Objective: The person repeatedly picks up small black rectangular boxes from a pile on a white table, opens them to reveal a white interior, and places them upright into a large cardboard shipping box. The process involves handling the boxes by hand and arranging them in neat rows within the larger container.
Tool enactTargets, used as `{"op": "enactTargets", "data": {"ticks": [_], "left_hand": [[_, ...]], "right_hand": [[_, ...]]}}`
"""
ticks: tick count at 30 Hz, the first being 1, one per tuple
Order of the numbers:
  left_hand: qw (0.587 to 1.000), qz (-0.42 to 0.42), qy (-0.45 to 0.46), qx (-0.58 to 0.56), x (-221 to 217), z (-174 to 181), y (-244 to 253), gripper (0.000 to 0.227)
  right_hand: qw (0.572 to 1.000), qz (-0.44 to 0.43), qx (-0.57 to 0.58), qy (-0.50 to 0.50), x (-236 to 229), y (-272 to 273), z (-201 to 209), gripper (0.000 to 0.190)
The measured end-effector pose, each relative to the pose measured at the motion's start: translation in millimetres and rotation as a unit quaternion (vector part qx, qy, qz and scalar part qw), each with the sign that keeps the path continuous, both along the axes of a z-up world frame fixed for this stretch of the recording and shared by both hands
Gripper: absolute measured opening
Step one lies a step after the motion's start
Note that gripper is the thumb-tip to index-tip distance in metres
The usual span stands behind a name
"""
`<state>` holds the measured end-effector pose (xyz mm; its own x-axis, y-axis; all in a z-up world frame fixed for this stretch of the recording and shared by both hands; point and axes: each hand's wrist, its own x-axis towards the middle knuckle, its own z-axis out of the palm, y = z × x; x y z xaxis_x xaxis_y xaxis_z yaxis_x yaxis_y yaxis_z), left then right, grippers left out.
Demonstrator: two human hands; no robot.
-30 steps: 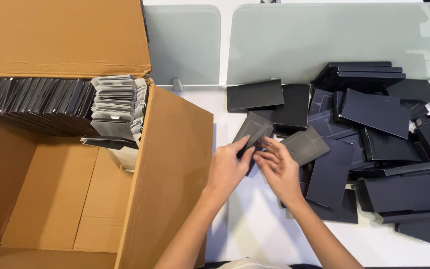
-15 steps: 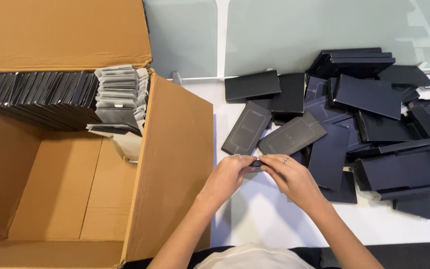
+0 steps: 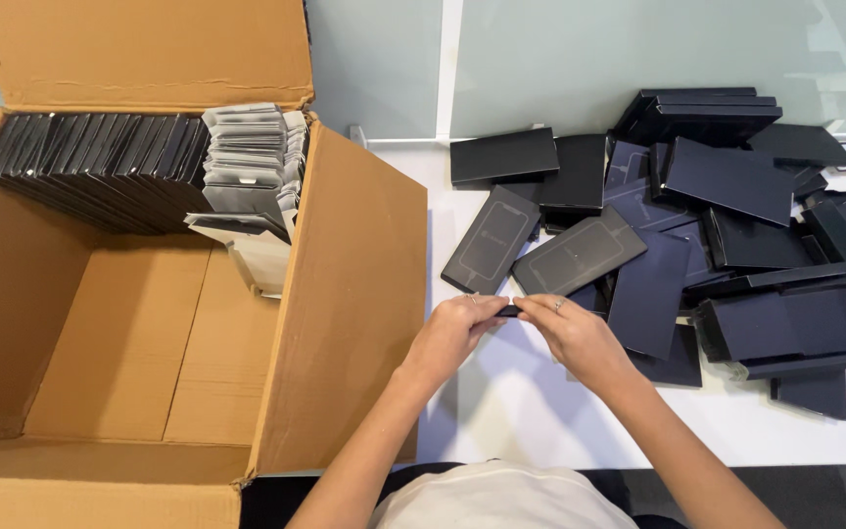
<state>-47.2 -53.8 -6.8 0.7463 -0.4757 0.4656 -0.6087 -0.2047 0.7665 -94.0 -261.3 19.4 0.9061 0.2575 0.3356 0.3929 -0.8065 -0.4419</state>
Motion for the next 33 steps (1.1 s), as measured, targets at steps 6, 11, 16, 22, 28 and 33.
{"op": "enactTargets", "data": {"ticks": [6, 11, 16, 22, 28, 33], "left_hand": [[0.997, 0.008, 0.072, 0.037, 10.2, -2.4, -0.9, 0.03], [0.986, 0.011, 0.164, -0.027, 17.3, -9.5, -3.2, 0.029], [0.977, 0.037, 0.211, 0.003, 22.6, -9.9, -3.4, 0.029], [0.979, 0.035, 0.198, -0.03, 25.2, -6.9, -1.5, 0.029], [0.97, 0.063, 0.232, -0.041, 23.2, -1.7, 1.9, 0.032], [0.971, 0.093, 0.213, -0.054, 14.9, -5.1, -2.3, 0.048]], "right_hand": [[0.995, -0.005, 0.04, 0.092, 14.0, -7.1, 6.4, 0.021], [0.989, -0.018, 0.051, 0.134, 21.7, -7.3, 7.1, 0.016], [0.989, -0.03, 0.089, 0.116, 21.0, 0.4, 8.1, 0.019], [0.993, -0.017, 0.07, 0.091, 25.7, 0.4, 13.9, 0.026], [0.997, 0.023, 0.04, 0.059, 40.4, -6.8, 10.3, 0.024], [0.976, -0.069, 0.112, 0.174, 54.7, -11.1, -1.9, 0.02]]}}
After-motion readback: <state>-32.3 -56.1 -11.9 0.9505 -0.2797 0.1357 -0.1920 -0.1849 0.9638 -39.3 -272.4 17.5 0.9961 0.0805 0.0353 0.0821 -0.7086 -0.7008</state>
